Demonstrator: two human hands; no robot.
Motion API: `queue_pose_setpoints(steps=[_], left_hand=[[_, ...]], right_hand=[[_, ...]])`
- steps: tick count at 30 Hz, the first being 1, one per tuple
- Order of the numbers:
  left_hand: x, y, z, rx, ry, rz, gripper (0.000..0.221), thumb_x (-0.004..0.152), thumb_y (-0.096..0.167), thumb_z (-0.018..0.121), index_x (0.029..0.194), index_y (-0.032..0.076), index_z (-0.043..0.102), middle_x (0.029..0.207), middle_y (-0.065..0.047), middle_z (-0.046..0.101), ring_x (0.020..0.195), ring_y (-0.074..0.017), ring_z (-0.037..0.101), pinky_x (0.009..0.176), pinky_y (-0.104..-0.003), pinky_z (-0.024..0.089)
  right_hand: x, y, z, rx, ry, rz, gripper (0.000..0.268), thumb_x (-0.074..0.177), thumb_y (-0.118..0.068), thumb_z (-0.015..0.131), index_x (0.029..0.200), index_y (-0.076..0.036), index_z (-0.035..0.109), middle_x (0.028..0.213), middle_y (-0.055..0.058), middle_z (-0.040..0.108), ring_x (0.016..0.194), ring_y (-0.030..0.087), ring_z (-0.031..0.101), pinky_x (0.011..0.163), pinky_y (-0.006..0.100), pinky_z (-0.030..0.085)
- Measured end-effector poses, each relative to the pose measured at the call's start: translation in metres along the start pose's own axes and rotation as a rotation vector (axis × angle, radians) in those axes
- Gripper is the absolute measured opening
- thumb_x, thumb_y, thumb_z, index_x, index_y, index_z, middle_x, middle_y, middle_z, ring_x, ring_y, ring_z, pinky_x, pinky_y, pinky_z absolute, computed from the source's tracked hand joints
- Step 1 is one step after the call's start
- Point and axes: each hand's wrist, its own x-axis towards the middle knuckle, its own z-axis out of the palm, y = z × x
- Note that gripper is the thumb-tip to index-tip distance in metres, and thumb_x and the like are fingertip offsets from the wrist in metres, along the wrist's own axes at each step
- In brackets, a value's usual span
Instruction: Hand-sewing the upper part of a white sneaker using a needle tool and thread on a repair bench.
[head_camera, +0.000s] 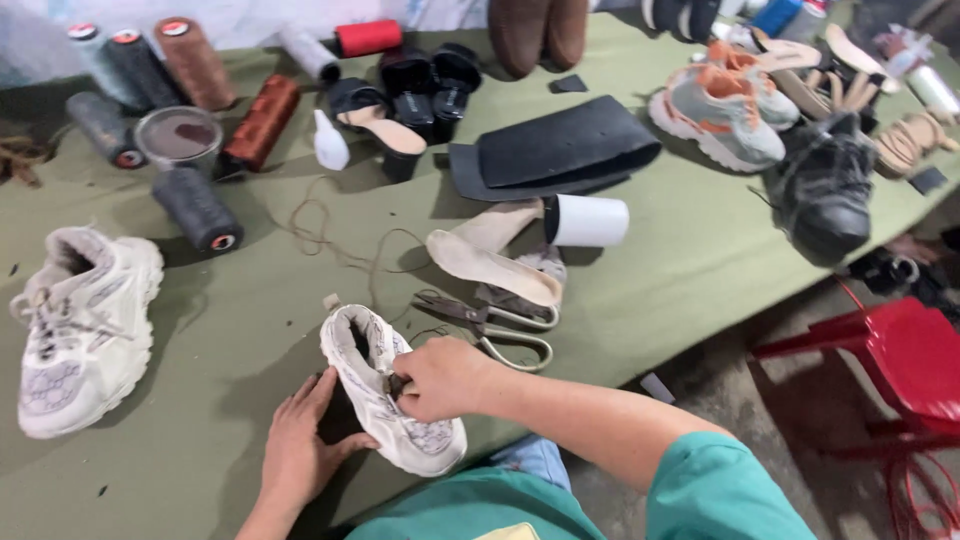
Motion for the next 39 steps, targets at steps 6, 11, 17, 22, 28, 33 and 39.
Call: queue_pose_setpoints(steps=[6,11,17,22,28,33,39], left_hand=[[-0.002,0.007,-0.005,0.003,-0.094,-0.041,0.123,0.056,0.076,0.081,0.158,0.022,0.039,0.149,-0.006,0.057,0.148,-0.0289,0.042,0.116,-0.046,0.035],[-0.003,0.017,-0.01,-0.009,-0.106,-0.051,0.112,0.058,0.074,0.081,0.153,0.028,0.045,0.145,0.001,0.061,0.146,-0.0286,0.044,0.114,-0.046,0.038],[-0.01,0.021,-0.023,-0.031,-0.028,0.07,0.093,0.068,0.081,0.069,0.138,0.02,0.062,0.135,-0.004,0.068,0.129,-0.0297,0.058,0.106,-0.045,0.043],[-0.015,0.016,-0.02,-0.043,-0.026,0.062,0.095,0.074,0.085,0.062,0.139,0.015,0.062,0.141,-0.008,0.064,0.131,-0.0328,0.055,0.106,-0.048,0.041],[-0.012,0.003,-0.018,-0.11,-0.069,0.087,0.098,0.073,0.086,0.058,0.14,0.015,0.061,0.138,-0.011,0.064,0.131,-0.0345,0.052,0.104,-0.049,0.04],[-0.013,-0.003,-0.012,-0.179,0.016,0.113,0.102,0.071,0.088,0.055,0.136,0.01,0.065,0.135,-0.012,0.066,0.13,-0.0321,0.054,0.106,-0.049,0.04],[-0.011,-0.002,-0.025,-0.277,-0.057,0.096,0.094,0.073,0.086,0.056,0.139,0.019,0.064,0.137,-0.01,0.066,0.132,-0.0317,0.052,0.105,-0.049,0.038]], right_hand=[[-0.018,-0.002,-0.003,0.112,0.025,0.063,0.027,0.081,-0.037,0.051,0.083,-0.011,0.058,0.082,0.012,0.07,0.08,0.034,0.067,0.068,0.044,0.053],[-0.008,0.013,0.013,0.125,0.112,0.017,0.03,0.076,-0.041,0.056,0.08,-0.012,0.061,0.081,0.012,0.071,0.08,0.035,0.066,0.069,0.044,0.05],[0.008,0.027,0.042,0.13,0.327,-0.103,0.022,0.072,-0.037,0.061,0.08,-0.016,0.063,0.077,0.011,0.072,0.076,0.043,0.066,0.065,0.048,0.049],[0.002,0.019,0.034,0.202,0.195,0.022,0.023,0.077,-0.035,0.064,0.078,-0.014,0.055,0.069,0.006,0.069,0.062,0.03,0.061,0.06,0.04,0.045],[0.014,0.002,0.013,0.141,0.082,0.152,0.019,0.079,-0.037,0.064,0.084,-0.019,0.061,0.073,-0.001,0.076,0.062,0.026,0.065,0.067,0.038,0.048],[0.027,0.005,0.01,0.11,-0.022,0.214,0.026,0.08,-0.037,0.066,0.079,-0.014,0.055,0.071,-0.003,0.076,0.059,0.022,0.055,0.065,0.036,0.045],[0.028,0.016,0.019,0.123,-0.026,0.246,0.029,0.083,-0.036,0.069,0.078,-0.015,0.05,0.069,-0.002,0.073,0.062,0.016,0.061,0.064,0.033,0.048]])
